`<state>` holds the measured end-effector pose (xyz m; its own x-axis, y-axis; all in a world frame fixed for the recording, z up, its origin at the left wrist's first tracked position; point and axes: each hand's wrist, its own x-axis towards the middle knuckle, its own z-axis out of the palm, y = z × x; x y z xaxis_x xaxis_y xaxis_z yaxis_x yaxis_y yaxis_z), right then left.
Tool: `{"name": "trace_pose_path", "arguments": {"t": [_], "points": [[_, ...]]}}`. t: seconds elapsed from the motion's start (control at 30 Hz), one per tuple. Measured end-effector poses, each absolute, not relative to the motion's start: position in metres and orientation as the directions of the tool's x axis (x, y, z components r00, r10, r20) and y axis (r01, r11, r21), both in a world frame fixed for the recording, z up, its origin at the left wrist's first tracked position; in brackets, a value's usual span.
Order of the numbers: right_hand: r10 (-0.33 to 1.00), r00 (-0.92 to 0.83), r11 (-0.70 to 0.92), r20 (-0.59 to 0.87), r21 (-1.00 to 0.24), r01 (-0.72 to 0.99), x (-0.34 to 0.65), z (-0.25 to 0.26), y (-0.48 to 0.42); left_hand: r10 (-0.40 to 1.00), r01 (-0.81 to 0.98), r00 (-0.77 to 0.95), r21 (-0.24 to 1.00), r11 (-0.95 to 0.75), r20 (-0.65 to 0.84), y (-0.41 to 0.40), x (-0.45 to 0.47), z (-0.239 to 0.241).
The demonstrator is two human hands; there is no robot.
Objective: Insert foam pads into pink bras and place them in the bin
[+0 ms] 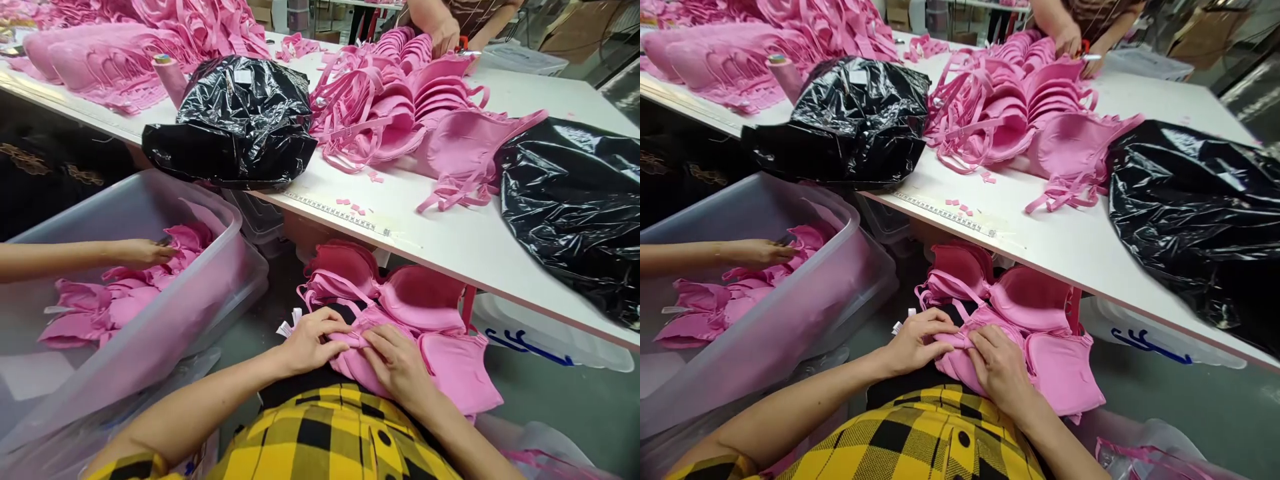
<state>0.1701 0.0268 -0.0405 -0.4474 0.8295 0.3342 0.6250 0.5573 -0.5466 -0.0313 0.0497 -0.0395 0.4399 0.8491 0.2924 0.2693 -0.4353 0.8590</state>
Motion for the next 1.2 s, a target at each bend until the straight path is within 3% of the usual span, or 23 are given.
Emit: {"name": "trace_pose_path", "arguments": {"t": [0.3,0.43,0.57,0.77,0.97,1.2], "points": [[0.852,-0.429,0.521,0.300,-0.573,0.633,0.169,-0.036,0.028,0.853,0.210,0.476,0.914,-0.347,0.215,0.061,-0.031,-0.036],[0.852,-0.441,0.519,0.283,-0.575,0.632,0.171,-0.036,0.028,0.757,0.162,0.608,0.896,-0.412,0.238,0.067,-0.036,-0.035],[0.869,-0.446,0.483,0.215,-0.565,0.669,0.172,-0.029,0.028,0.791,0.209,0.543,0.867,-0.453,0.282,0.063,-0.032,-0.039],[0.922,-0.383,0.335,0.061,-0.623,0.707,0.173,-0.012,0.030,0.813,0.209,0.483,0.859,-0.466,0.324,0.057,-0.020,-0.043],[0.959,-0.170,0.010,-0.227,-0.573,0.820,0.155,-0.015,0.032,0.791,0.206,0.509,0.844,-0.496,0.340,0.054,-0.023,-0.047],[0.975,-0.072,-0.069,-0.212,-0.590,0.805,0.143,-0.022,0.025,0.725,0.212,0.548,0.769,-0.603,0.418,0.055,-0.025,-0.048]]}}
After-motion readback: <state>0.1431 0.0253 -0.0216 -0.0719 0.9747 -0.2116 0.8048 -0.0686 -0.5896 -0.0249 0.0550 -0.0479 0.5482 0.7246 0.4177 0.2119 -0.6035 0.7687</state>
